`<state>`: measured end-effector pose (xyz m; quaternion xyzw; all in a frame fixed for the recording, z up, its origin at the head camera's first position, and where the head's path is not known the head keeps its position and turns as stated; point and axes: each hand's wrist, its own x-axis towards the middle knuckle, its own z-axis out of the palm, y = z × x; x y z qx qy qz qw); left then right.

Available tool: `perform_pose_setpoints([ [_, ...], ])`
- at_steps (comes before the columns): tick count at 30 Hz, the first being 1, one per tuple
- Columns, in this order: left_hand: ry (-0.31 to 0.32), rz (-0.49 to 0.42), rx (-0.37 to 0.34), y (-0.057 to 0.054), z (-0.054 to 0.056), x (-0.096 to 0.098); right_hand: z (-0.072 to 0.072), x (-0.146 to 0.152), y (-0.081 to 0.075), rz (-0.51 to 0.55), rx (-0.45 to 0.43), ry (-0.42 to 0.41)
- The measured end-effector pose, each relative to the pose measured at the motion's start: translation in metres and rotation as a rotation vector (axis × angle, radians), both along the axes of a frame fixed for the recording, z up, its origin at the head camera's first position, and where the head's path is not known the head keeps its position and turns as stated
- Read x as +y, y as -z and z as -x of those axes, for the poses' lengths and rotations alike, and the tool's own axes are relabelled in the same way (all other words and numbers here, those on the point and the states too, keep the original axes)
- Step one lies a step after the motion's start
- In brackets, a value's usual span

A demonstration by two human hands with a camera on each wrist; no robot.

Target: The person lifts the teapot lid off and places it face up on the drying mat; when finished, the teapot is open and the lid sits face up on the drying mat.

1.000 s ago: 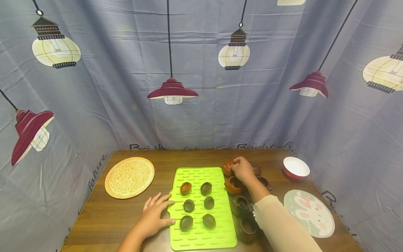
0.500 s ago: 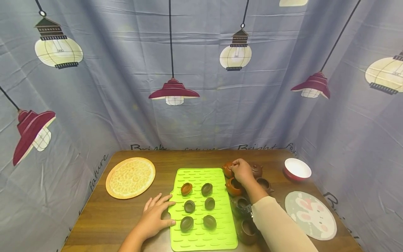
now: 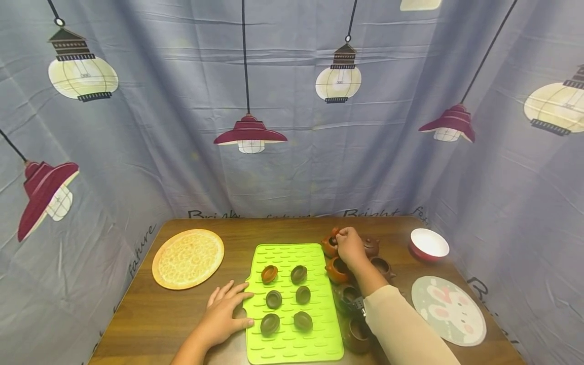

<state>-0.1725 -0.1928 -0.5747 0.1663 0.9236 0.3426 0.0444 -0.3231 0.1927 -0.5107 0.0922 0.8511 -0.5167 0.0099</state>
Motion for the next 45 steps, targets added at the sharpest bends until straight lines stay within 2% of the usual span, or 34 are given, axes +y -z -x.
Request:
perform_pose_setpoints([
  [7, -0.011, 0.003, 0.002, 0.000, 0.000, 0.000, -0.002, -0.014, -0.015, 0.459, -0.057, 0.041],
  [9, -0.010, 0.004, 0.001, 0.000, 0.000, 0.000, -0.003, -0.019, -0.018, 0.540, -0.074, 0.042],
  [13, -0.007, 0.000, 0.005, 0.000, -0.001, 0.000, -0.006, -0.030, -0.018, 0.612, -0.092, 0.024],
  [18, -0.005, 0.009, 0.003, 0.001, -0.002, 0.000, -0.009, -0.043, -0.015, 0.615, -0.123, 0.013],
  [23, -0.004, 0.003, 0.014, 0.000, -0.001, -0.001, -0.008, -0.058, -0.012, 0.636, -0.103, -0.005],
  [33, -0.001, 0.003, 0.009, 0.001, 0.000, -0.001, -0.012, -0.090, -0.009, 0.644, -0.114, -0.093],
  [41, -0.003, 0.000, 0.020, 0.001, -0.001, -0.002, -0.013, -0.114, -0.005, 0.605, -0.146, -0.196],
  [45, 0.006, -0.001, 0.022, 0.002, 0.000, -0.001, -0.011, -0.122, 0.000, 0.532, -0.151, -0.231],
])
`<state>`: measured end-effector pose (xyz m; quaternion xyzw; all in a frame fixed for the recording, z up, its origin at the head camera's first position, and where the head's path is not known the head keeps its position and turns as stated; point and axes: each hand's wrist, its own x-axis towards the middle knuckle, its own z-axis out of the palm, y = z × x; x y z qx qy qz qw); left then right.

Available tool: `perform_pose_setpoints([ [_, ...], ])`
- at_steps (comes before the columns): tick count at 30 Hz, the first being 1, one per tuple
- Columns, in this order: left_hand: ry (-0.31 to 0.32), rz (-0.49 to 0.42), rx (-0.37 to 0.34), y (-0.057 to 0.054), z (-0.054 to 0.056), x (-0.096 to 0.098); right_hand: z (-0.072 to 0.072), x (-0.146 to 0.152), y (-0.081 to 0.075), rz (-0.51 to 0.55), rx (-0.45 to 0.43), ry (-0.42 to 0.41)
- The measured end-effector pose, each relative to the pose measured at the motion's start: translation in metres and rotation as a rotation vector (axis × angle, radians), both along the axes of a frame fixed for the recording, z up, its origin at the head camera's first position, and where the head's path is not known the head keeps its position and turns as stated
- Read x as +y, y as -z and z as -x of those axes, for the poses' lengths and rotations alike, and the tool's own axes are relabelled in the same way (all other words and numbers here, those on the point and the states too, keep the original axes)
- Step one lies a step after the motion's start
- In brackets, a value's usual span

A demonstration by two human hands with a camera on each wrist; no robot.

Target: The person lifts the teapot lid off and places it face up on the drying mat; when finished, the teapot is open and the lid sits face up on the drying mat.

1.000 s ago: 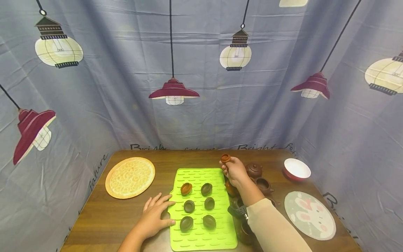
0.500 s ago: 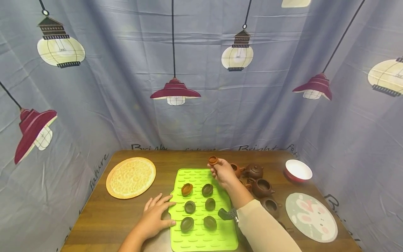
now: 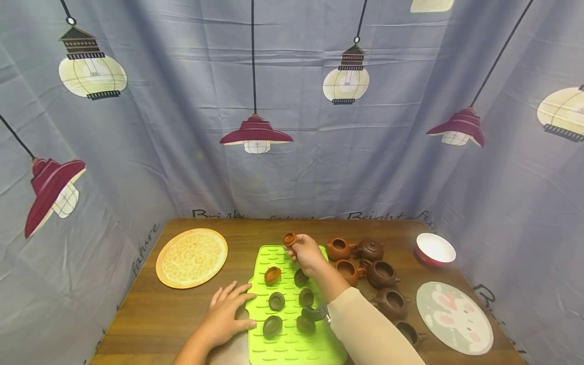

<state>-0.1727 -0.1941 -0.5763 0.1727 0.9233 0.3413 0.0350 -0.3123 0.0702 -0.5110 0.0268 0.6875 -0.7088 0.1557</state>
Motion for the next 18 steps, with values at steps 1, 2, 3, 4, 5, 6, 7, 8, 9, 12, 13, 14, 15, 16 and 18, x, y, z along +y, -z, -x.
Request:
perform_pose_setpoints([
  [1, 0.001, 0.002, 0.000, 0.000, 0.000, 0.000, 0.001, -0.003, 0.001, -0.023, 0.008, -0.008],
  [2, 0.002, 0.002, -0.001, 0.001, 0.001, 0.000, 0.001, -0.005, 0.003, -0.041, 0.012, -0.015],
  [3, 0.001, 0.005, -0.003, 0.001, 0.001, -0.001, 0.002, -0.008, 0.004, -0.059, 0.018, -0.023],
  [4, 0.000, 0.007, -0.008, 0.002, 0.001, 0.000, 0.003, -0.010, 0.006, -0.074, 0.019, -0.031],
  [5, -0.002, 0.007, -0.007, 0.003, 0.001, 0.000, 0.004, -0.012, 0.007, -0.088, 0.016, -0.038],
  [6, -0.003, 0.002, -0.008, 0.004, 0.000, 0.001, 0.003, -0.014, 0.009, -0.104, 0.012, -0.046],
  [7, -0.004, 0.002, -0.008, 0.005, -0.001, 0.001, 0.002, -0.016, 0.011, -0.120, 0.006, -0.054],
  [8, -0.005, 0.001, -0.010, 0.007, -0.001, 0.002, 0.001, -0.017, 0.014, -0.142, 0.000, -0.062],
  [9, -0.005, 0.001, -0.011, 0.007, -0.002, 0.002, 0.000, -0.019, 0.016, -0.168, -0.003, -0.069],
  [12, -0.004, -0.007, -0.004, 0.006, -0.004, 0.004, -0.002, -0.023, 0.021, -0.229, -0.008, -0.076],
  [13, -0.005, -0.008, 0.001, 0.005, -0.003, 0.004, -0.002, -0.024, 0.022, -0.237, -0.005, -0.078],
  [14, -0.006, -0.009, 0.005, 0.003, -0.003, 0.004, -0.002, -0.025, 0.023, -0.244, -0.002, -0.078],
  [15, -0.006, -0.010, 0.010, 0.002, -0.002, 0.004, -0.001, -0.026, 0.023, -0.241, -0.001, -0.077],
  [16, -0.007, -0.007, 0.014, 0.001, -0.001, 0.003, -0.001, -0.028, 0.023, -0.237, 0.000, -0.075],
  [18, -0.005, 0.000, 0.023, -0.001, 0.000, 0.002, 0.000, -0.030, 0.024, -0.235, 0.001, -0.072],
])
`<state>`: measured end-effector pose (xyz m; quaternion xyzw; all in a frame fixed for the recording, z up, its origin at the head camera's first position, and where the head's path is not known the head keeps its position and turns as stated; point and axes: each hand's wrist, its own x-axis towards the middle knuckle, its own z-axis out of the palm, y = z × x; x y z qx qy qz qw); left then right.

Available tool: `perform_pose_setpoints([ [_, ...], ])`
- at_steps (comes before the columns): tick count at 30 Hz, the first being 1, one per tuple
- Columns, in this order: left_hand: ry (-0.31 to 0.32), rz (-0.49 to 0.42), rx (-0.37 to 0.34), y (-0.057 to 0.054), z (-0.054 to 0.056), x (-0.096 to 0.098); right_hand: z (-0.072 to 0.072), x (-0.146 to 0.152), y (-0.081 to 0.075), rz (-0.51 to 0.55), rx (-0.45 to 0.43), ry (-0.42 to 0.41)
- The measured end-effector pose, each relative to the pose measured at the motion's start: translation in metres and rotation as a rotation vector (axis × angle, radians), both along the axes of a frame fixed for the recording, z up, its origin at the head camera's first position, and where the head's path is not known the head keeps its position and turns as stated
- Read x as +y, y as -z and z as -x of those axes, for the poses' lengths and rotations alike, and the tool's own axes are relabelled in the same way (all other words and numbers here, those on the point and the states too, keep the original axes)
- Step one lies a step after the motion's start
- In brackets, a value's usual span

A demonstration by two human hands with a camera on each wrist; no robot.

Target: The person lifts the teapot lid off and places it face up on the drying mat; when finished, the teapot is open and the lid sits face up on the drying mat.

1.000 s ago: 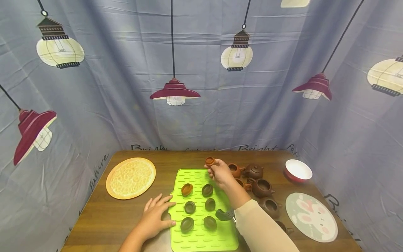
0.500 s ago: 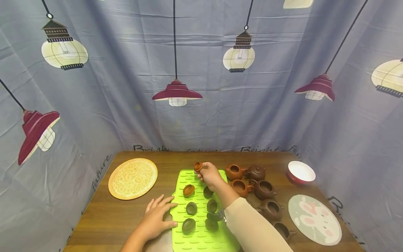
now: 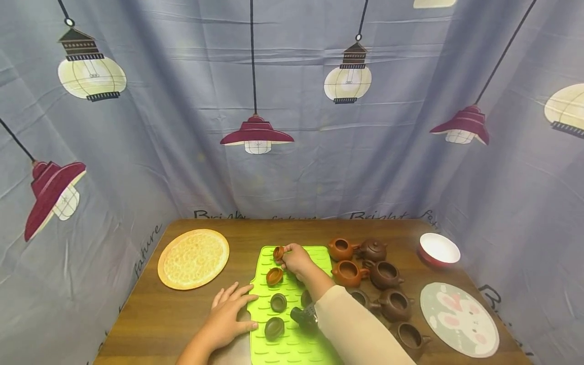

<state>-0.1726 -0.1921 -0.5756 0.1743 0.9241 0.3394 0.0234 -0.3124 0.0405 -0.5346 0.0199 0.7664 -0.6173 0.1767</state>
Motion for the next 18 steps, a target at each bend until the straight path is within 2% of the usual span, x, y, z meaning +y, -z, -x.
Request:
perform_pose_setpoints([
  [18, -0.003, 0.016, 0.000, 0.0020, 0.0005, -0.0027, 0.0042, -0.0078, -0.0042, -0.121, -0.063, -0.005],
])
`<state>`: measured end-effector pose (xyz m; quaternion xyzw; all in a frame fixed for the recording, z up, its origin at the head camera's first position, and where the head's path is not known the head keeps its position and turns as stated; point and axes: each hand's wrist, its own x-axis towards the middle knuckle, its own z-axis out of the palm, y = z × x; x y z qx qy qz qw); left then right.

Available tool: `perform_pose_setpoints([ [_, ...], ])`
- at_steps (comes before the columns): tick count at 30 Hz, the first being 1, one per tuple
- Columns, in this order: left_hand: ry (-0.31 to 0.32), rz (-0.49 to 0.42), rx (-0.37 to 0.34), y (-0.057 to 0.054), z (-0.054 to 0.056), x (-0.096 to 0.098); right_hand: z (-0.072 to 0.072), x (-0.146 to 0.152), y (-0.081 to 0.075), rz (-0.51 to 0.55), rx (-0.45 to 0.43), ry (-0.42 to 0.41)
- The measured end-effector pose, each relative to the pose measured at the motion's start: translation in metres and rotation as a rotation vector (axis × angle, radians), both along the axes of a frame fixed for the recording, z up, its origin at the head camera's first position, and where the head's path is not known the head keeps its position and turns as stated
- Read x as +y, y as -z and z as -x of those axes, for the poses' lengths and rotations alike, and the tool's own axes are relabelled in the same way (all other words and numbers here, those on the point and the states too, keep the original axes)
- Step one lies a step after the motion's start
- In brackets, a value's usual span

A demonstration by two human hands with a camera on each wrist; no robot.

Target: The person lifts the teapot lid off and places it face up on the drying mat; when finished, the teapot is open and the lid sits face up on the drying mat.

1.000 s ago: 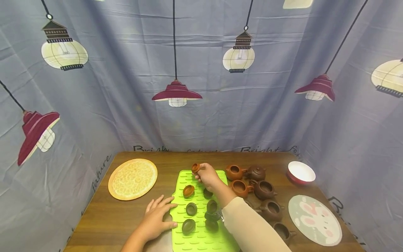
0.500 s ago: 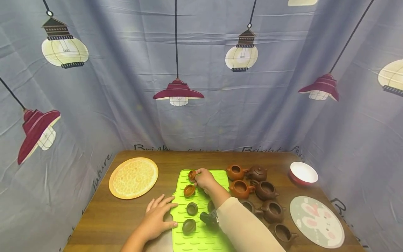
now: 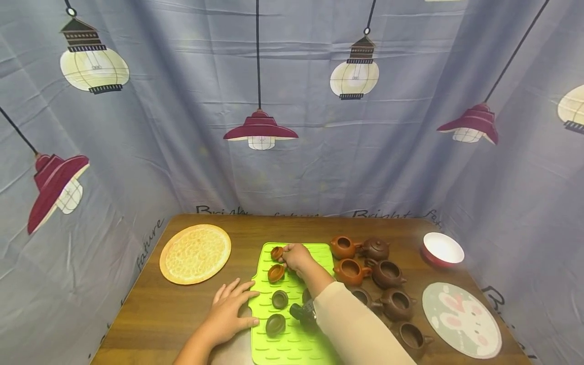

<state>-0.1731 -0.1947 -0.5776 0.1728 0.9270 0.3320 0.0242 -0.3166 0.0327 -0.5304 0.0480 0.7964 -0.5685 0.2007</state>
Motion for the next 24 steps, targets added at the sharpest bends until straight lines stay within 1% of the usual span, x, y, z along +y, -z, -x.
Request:
perform_pose_setpoints([
  [6, 0.000, -0.001, -0.012, -0.0020, 0.0006, 0.0013, 0.0008, 0.0005, 0.0035, -0.006, 0.007, 0.010],
  [13, -0.006, 0.009, -0.020, -0.0026, 0.0008, 0.0006, 0.0002, -0.0007, 0.0034, -0.015, 0.020, 0.030],
  [19, -0.006, -0.003, -0.016, -0.0042, 0.0010, 0.0010, -0.0024, 0.0003, 0.0024, -0.035, 0.045, 0.043],
  [24, -0.005, 0.000, -0.020, -0.0024, 0.0005, 0.0000, -0.0080, 0.0014, -0.0036, -0.017, 0.097, 0.103],
])
